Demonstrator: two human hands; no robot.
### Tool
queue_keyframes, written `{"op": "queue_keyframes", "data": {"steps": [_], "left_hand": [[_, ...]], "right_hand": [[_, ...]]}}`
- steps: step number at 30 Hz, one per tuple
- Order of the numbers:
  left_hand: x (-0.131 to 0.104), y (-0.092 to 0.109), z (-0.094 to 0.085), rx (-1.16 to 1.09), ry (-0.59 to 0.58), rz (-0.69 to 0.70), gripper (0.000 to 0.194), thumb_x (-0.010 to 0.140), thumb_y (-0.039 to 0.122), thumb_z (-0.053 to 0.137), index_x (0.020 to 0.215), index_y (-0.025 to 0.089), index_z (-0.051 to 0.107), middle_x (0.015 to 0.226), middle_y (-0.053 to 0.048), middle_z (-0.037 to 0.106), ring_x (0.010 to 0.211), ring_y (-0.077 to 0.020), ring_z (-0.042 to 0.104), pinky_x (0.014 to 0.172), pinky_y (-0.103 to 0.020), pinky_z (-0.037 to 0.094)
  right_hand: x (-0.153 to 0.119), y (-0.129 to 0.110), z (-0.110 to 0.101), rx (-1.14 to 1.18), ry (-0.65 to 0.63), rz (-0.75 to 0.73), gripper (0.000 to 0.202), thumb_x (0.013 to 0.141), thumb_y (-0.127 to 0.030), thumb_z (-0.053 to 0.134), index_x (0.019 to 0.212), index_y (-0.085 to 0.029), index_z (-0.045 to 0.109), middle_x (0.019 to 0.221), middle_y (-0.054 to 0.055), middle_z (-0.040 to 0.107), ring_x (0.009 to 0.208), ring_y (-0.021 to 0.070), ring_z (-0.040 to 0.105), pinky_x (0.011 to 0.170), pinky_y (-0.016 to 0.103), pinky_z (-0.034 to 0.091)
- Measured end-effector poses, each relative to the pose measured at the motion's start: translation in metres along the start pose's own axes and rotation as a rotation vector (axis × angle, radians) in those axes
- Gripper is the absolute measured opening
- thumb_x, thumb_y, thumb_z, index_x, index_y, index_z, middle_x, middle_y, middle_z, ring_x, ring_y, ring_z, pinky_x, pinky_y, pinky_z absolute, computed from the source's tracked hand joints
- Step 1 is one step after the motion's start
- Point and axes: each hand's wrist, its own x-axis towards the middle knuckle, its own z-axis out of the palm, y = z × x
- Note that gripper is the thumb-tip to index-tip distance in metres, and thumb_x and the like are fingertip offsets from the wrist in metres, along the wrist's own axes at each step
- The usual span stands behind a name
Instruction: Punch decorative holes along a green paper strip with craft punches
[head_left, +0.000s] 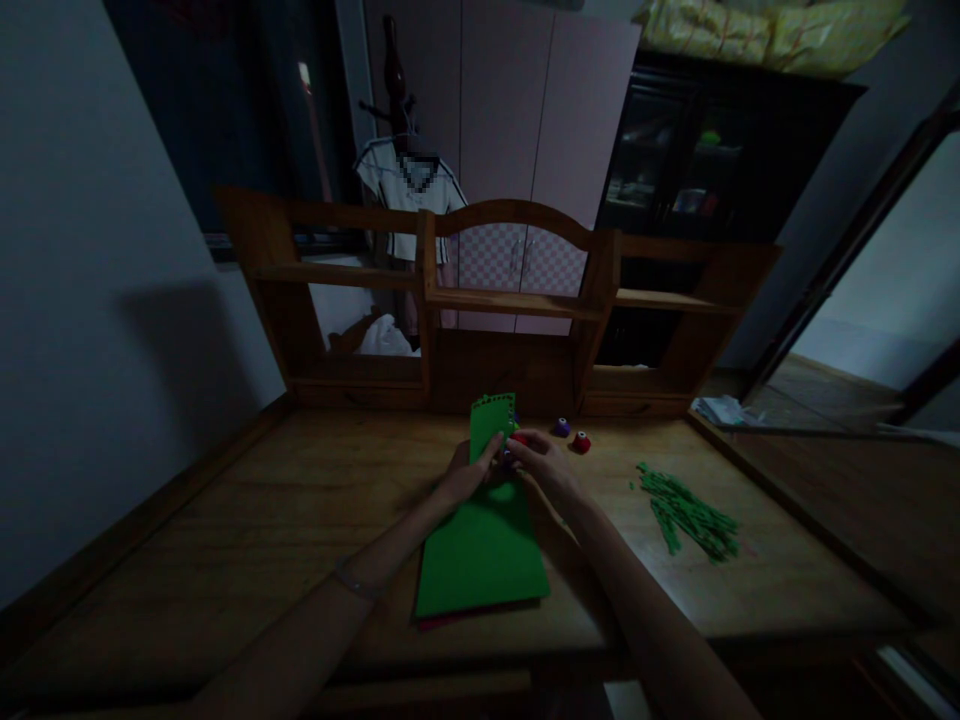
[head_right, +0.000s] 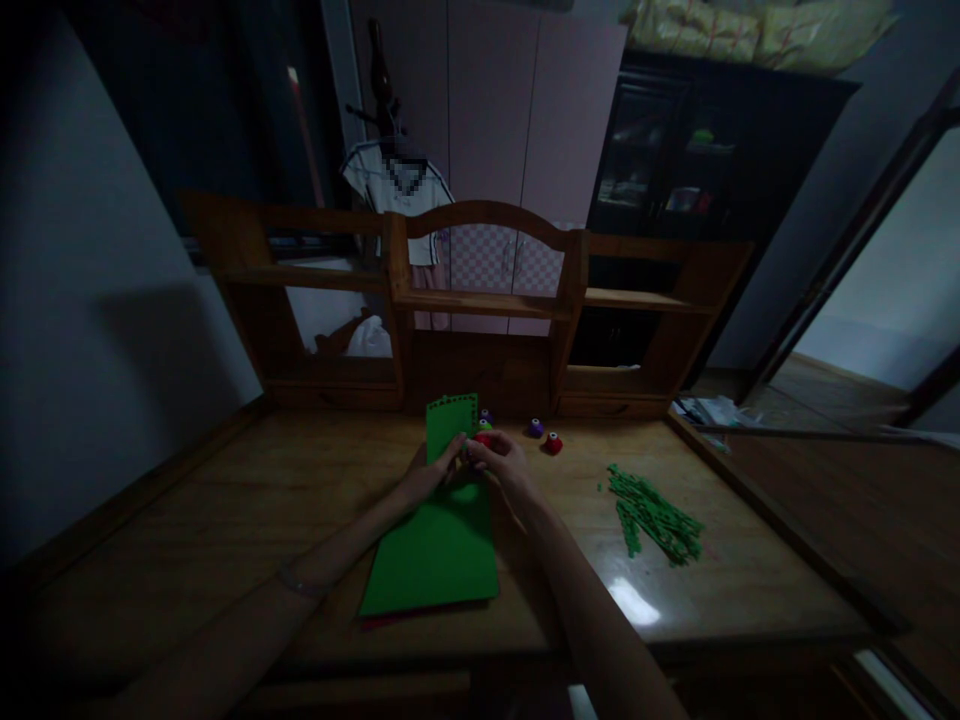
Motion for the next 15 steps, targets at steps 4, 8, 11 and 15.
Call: {"op": "queue_keyframes", "data": {"steps": [4,8,11,15], "left_hand": [[0.0002,-0.0012,0.001,-0.037,0.023,0.001,0.05,0.075,0.062,0.051,0.06,0.015,0.058,0.045,0.001,0.048,0.043,-0.0111,0.045,0.046,-0.023,0.033],[0.0006,0.0005,0.0013,-0.029,0.017,-0.007,0.05,0.074,0.062,0.051,0.064,0.014,0.06,0.048,0.001,0.049,0.044,-0.0102,0.045,0.044,-0.021,0.032],[0.0011,0.0013,0.0004,-0.015,0.009,0.001,0.052,0.075,0.063,0.048,0.061,0.014,0.058,0.048,0.001,0.049,0.044,-0.0102,0.045,0.044,-0.022,0.032],[0.0026,-0.0019,-0.0015,0.022,0.015,0.043,0.054,0.078,0.063,0.044,0.052,0.016,0.052,0.043,0.001,0.047,0.042,-0.011,0.045,0.046,-0.023,0.033]], "right_hand": [[-0.0005,-0.0009,0.0017,-0.001,0.014,-0.005,0.035,0.062,-0.04,0.075,0.088,-0.021,0.063,0.082,0.001,0.066,0.072,0.0151,0.061,0.066,0.027,0.047],[0.0015,0.0005,0.0022,0.04,0.04,0.021,0.034,0.062,-0.042,0.075,0.085,-0.02,0.064,0.081,0.003,0.066,0.072,0.0156,0.063,0.068,0.028,0.047],[0.0041,0.0025,0.0004,0.042,0.019,0.061,0.033,0.063,-0.045,0.074,0.081,-0.019,0.065,0.077,0.003,0.066,0.068,0.0147,0.062,0.066,0.028,0.047],[0.0054,-0.0006,-0.0031,-0.043,-0.037,0.094,0.032,0.064,-0.047,0.072,0.076,-0.018,0.066,0.065,0.0,0.063,0.056,0.011,0.056,0.056,0.025,0.043]]}}
